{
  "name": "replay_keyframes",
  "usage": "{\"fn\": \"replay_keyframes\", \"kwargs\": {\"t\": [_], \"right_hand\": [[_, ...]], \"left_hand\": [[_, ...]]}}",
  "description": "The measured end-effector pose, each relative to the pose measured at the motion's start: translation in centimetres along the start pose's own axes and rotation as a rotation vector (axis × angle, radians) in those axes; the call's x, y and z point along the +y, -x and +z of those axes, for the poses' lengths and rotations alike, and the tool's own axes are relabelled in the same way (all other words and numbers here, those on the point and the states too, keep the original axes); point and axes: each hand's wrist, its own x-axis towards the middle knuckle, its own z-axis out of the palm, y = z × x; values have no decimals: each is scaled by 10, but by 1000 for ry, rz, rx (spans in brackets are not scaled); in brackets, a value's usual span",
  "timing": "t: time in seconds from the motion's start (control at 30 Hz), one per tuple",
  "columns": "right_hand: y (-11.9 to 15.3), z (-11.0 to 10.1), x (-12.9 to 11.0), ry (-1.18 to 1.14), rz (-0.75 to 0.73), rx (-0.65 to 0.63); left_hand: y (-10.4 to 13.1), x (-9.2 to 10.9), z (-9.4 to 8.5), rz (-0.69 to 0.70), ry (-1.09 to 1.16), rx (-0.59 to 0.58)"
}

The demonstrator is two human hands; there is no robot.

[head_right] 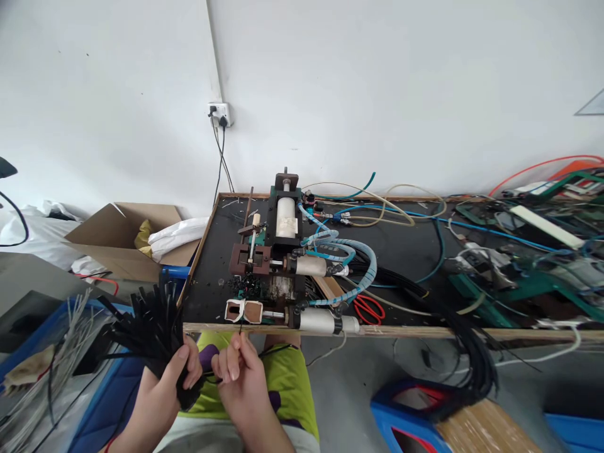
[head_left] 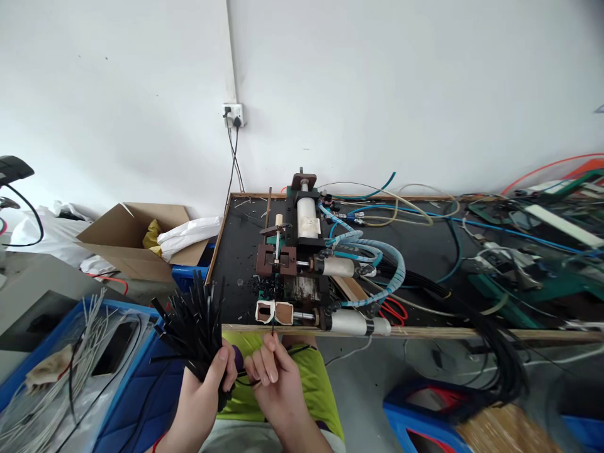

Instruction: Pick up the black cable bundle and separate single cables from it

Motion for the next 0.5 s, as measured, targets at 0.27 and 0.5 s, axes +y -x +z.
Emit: {"fn": "replay_keyframes", "kwargs": {"t": [0.27,0.5], "right_hand": [[6,3,-1,150,-61,150],[63,-27,-19,845,-286,191]], "left_hand": [[9,1,-1,4,-118,-18],[22,11,-2,11,-174,-88]]}}
